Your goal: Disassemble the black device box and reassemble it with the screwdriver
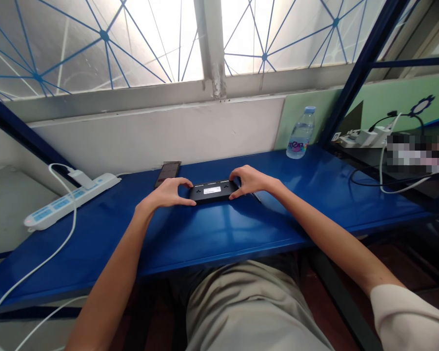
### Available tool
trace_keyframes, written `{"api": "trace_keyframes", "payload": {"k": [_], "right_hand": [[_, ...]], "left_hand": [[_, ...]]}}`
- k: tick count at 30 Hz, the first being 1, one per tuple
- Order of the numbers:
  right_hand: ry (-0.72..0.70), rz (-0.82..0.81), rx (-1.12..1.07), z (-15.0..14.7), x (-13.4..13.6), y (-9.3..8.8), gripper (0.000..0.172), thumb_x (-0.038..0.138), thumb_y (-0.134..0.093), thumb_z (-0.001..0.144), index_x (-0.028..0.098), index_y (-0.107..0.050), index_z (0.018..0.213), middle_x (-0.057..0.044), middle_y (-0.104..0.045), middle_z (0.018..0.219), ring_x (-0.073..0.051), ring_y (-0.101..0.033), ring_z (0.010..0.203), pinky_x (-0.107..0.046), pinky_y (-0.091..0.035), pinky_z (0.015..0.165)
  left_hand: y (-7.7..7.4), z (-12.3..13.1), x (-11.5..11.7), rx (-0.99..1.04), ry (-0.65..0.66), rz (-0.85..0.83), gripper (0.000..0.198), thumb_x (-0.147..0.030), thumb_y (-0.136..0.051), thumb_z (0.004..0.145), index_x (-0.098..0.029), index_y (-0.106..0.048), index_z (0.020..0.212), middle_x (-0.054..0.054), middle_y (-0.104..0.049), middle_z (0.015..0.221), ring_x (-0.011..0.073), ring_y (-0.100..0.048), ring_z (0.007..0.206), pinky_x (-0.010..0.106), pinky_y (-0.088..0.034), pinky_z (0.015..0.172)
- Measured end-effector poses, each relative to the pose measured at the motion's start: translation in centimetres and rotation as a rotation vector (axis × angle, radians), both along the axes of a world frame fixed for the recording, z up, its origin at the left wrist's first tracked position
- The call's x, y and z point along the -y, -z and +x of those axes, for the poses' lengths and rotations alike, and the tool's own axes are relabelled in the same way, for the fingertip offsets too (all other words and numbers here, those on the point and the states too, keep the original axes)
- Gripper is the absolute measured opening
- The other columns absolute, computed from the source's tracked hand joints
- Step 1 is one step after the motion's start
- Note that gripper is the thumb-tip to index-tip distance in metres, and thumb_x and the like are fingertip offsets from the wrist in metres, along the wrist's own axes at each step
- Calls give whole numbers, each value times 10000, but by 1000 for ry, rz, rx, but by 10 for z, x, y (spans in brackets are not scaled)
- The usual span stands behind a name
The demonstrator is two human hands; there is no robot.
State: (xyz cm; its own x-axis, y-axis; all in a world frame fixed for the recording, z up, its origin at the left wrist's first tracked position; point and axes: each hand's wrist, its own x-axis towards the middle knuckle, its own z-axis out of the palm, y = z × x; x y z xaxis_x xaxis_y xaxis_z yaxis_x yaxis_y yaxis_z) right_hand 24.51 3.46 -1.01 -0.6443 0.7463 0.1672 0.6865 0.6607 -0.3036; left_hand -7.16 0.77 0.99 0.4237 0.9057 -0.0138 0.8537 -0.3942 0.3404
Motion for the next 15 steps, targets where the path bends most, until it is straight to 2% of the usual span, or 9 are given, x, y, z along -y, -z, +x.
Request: {"api": "trace_keyframes", "payload": {"k": [5,10,15], "right_hand": [[8,14,14,-2,2,-1,584,611,-780,628,157,-708,988,-76,-719,897,-208,-629,744,-271,-408,611],[-11,36,-14,-2,3,-2,649,553,-795,641,180,-642,1150,-90,-720,1057,-221,-649,814,-263,-411,653],[-12,40,-3,-2,3,0,694,564,-784,651,187,-605,1206,-98,-714,1084,-214,-644,784,-261,-394,643]], "left_hand": [[0,0,1,35,35,4,674,-679,-736,624,-247,-648,1133,75,-662,1223,321,-594,1153,395,-501,951],[0,1,1,89,59,9,692,-630,-764,635,-240,-584,1177,75,-656,1209,290,-607,1134,374,-512,950],[-1,2,2,88,57,18,679,-627,-763,634,-231,-601,1161,73,-667,1183,293,-619,1113,377,-514,943]]}}
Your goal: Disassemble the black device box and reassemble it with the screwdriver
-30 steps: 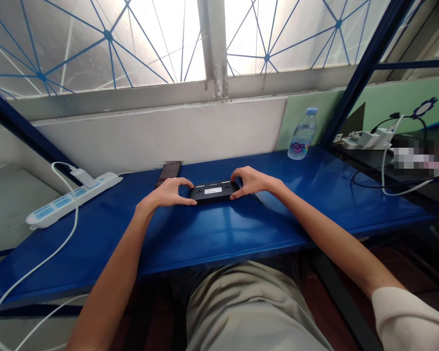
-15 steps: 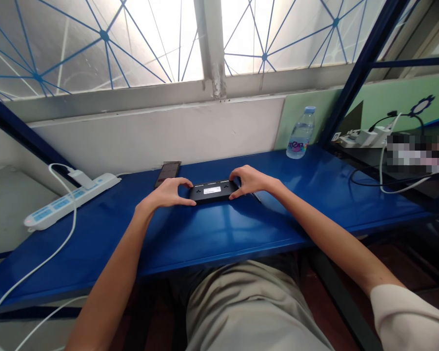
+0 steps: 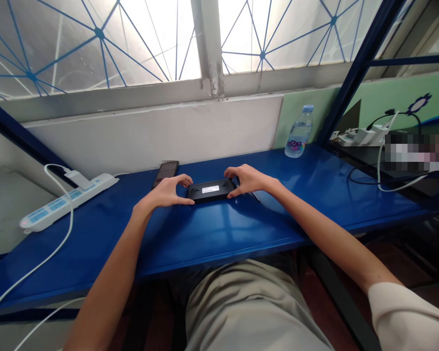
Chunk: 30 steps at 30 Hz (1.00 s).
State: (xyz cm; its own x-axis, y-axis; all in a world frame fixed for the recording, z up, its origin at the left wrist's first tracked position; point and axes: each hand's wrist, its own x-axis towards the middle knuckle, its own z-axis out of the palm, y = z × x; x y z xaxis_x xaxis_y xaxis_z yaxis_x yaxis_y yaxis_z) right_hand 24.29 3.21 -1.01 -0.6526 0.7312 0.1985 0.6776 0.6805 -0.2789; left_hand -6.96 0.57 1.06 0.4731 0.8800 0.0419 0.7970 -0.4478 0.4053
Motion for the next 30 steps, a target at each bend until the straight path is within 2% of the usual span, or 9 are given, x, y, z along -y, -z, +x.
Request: {"api": "trace_keyframes", "payload": {"k": [8,12,17,20,22,25,27,30], "right_hand": [[-9,9,-9,0,1,0,678,553,-785,657,190,-611,1203,-94,-716,1072,-221,-649,801,-262,-388,643],[-7,20,-15,-2,2,2,693,549,-786,660,189,-602,1222,-91,-719,1081,-223,-657,804,-271,-402,659],[-29,63,-67,-8,4,9,709,578,-764,696,187,-586,1260,-98,-715,1118,-268,-668,926,-312,-448,746],[-54,82,-177,-7,3,8,603,588,-672,802,185,-603,1246,-100,-708,1140,-256,-664,995,-318,-465,813],[7,130,-253,-2,-1,7,483,552,-589,885,182,-637,1192,-103,-702,1148,-239,-655,1027,-306,-467,832],[296,207,-215,10,-11,8,388,511,-557,909,189,-685,1082,-104,-703,1110,-241,-660,969,-306,-466,770],[462,189,-105,17,-17,12,408,539,-604,859,198,-694,1063,-106,-713,1059,-270,-663,940,-319,-465,730],[563,81,23,20,-24,20,552,651,-618,790,201,-687,1102,-125,-729,999,-315,-668,935,-337,-469,698]], "left_hand": [[-3,1,1,-34,0,-2,680,-642,-751,640,-233,-610,1165,75,-661,1192,302,-608,1122,377,-507,930],[-2,-1,1,-93,9,5,735,-673,-717,669,-248,-596,1255,78,-655,1202,317,-608,1115,394,-496,932],[8,14,3,-76,70,124,802,-697,-672,718,-244,-553,1369,100,-606,1325,334,-569,1195,411,-468,993],[16,27,3,-68,142,184,782,-673,-659,755,-215,-550,1381,123,-586,1356,335,-563,1208,425,-455,1019],[20,32,3,-68,151,218,728,-641,-636,798,-206,-557,1376,132,-587,1358,335,-562,1211,436,-449,1026],[20,33,2,-71,151,231,667,-616,-633,815,-205,-593,1338,127,-603,1338,330,-571,1201,439,-447,1029],[17,31,2,-72,153,216,641,-615,-647,803,-212,-624,1302,119,-616,1313,326,-585,1177,428,-463,1008],[12,29,3,-78,152,182,635,-611,-671,780,-228,-638,1286,115,-616,1296,326,-596,1147,412,-494,951]]}}
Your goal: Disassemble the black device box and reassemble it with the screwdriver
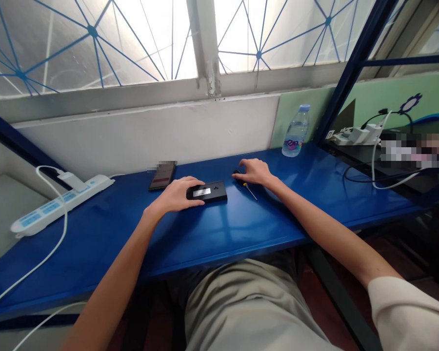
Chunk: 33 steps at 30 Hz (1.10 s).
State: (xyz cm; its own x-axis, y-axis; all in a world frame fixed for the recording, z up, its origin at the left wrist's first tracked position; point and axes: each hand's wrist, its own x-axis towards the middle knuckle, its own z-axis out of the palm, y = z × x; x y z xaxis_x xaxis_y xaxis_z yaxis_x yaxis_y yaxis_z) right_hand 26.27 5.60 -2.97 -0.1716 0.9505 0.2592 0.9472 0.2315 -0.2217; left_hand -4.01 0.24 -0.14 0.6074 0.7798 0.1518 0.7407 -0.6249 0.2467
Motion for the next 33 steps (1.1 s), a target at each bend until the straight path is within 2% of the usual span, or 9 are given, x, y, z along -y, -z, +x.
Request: {"api": "trace_keyframes", "payload": {"k": [3,6,11,14,16,19,22,25,33], "right_hand": [[23,-106,11,-5,-3,5,536,673,-599,778,216,-717,1031,-124,-739,964,-322,-676,918,-334,-468,684],[-28,-117,-7,-12,-4,7,389,551,-616,799,218,-734,963,-114,-744,953,-301,-682,908,-313,-462,676],[-51,-67,-78,-8,-7,2,282,431,-585,822,200,-739,875,-100,-748,885,-271,-686,853,-294,-458,653],[-16,78,-304,4,-10,-6,300,401,-544,842,170,-735,823,-89,-732,773,-242,-682,759,-290,-464,643],[16,184,-502,12,-11,-12,313,390,-539,845,146,-733,868,-83,-720,719,-223,-677,692,-289,-478,635],[63,258,-738,20,-10,-17,342,396,-530,850,126,-715,947,-65,-687,616,-197,-642,544,-295,-497,576],[100,279,-866,21,-7,-17,360,420,-533,849,127,-684,995,-53,-672,580,-177,-589,433,-294,-488,486],[80,274,-932,20,-5,-15,344,417,-547,843,138,-653,1015,-46,-676,589,-188,-608,436,-291,-489,445],[39,280,-916,15,-3,-11,310,413,-549,853,170,-630,1026,-30,-676,603,-212,-656,487,-328,-548,506]], "left_hand": [[-3,0,2,-14,10,-23,633,-598,-671,783,-245,-624,1306,113,-607,1284,320,-600,1124,397,-506,914],[0,3,4,-36,15,-10,640,-605,-646,803,-251,-601,1335,118,-590,1288,315,-598,1114,403,-498,923],[13,22,7,-78,-20,47,670,-632,-588,841,-243,-557,1385,124,-560,1361,338,-564,1190,453,-446,1010],[17,38,10,-99,-42,51,643,-576,-594,850,-214,-559,1380,125,-556,1390,330,-572,1197,437,-450,1010],[17,48,11,-129,-55,68,622,-540,-601,847,-211,-558,1373,119,-557,1396,333,-569,1201,446,-449,1000],[13,64,10,-183,-51,117,584,-521,-611,837,-183,-577,1312,137,-588,1345,333,-591,1152,445,-455,950],[8,81,5,-228,-18,186,581,-646,-592,824,-153,-623,1130,138,-679,1110,333,-618,1045,449,-443,908],[11,92,3,-223,-11,240,618,-731,-559,809,-166,-620,1054,119,-684,1012,317,-631,961,419,-451,849],[29,87,6,-78,-21,265,625,-695,-561,839,-196,-617,1213,125,-650,1161,300,-642,967,391,-483,831]]}}
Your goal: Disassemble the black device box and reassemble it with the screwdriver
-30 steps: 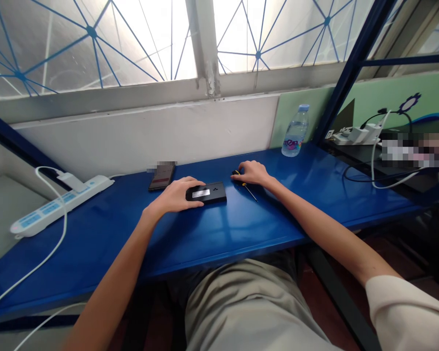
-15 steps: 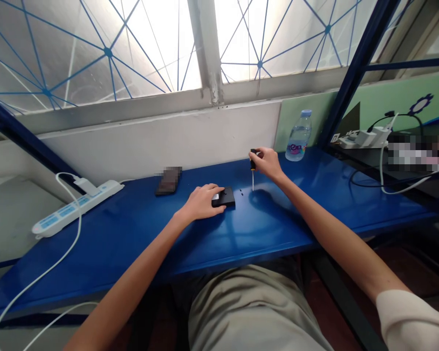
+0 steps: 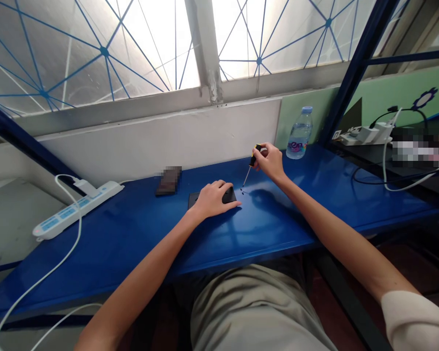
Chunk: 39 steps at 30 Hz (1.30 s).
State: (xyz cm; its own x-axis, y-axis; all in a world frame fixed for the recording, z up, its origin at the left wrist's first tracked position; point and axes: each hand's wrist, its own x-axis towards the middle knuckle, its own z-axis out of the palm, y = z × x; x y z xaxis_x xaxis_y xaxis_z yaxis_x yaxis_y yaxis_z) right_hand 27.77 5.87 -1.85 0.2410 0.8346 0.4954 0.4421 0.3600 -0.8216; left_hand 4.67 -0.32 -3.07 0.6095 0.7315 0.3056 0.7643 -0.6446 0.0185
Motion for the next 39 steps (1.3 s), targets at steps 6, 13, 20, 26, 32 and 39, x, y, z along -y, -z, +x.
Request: {"api": "trace_keyframes", "payload": {"k": [6,13,20,26,32,39], "right_hand": [[-48,-32,-4,-5,2,1,331,423,-546,858,170,-621,1057,-37,-693,637,-220,-681,528,-331,-565,534],[-73,27,-40,-7,5,-2,296,422,-566,845,171,-619,993,-12,-654,566,-214,-665,482,-324,-555,515],[-119,3,-157,-15,13,-11,324,478,-566,852,196,-596,1009,0,-651,572,-215,-666,489,-352,-577,528],[-163,52,-201,-21,18,-14,346,508,-569,859,200,-579,1017,-3,-664,614,-198,-671,502,-327,-578,524],[-169,85,-220,-22,20,-15,397,562,-575,857,193,-575,1005,14,-649,576,-173,-657,473,-296,-569,513],[-172,91,-229,-21,19,-13,377,530,-581,862,188,-596,1020,6,-656,565,-191,-671,484,-317,-583,531]], "left_hand": [[0,-1,0,44,-6,-26,608,-677,-591,829,-216,-635,1223,113,-643,1179,300,-639,1000,396,-496,866],[2,1,2,77,50,-17,536,-586,-614,863,-198,-639,1233,124,-620,1256,308,-594,1123,430,-466,948],[4,9,5,345,14,-30,302,-454,-604,910,-205,-729,1029,96,-671,1178,266,-621,1091,417,-481,947],[5,8,1,493,-1,-71,156,-343,-664,863,-214,-751,850,66,-717,1029,230,-672,950,382,-530,877],[6,7,-1,542,-2,-58,134,-301,-661,860,-214,-751,812,57,-732,956,215,-681,888,368,-544,830],[3,7,1,504,-4,-55,151,-288,-623,872,-215,-751,837,60,-742,945,224,-686,896,376,-546,835]]}}
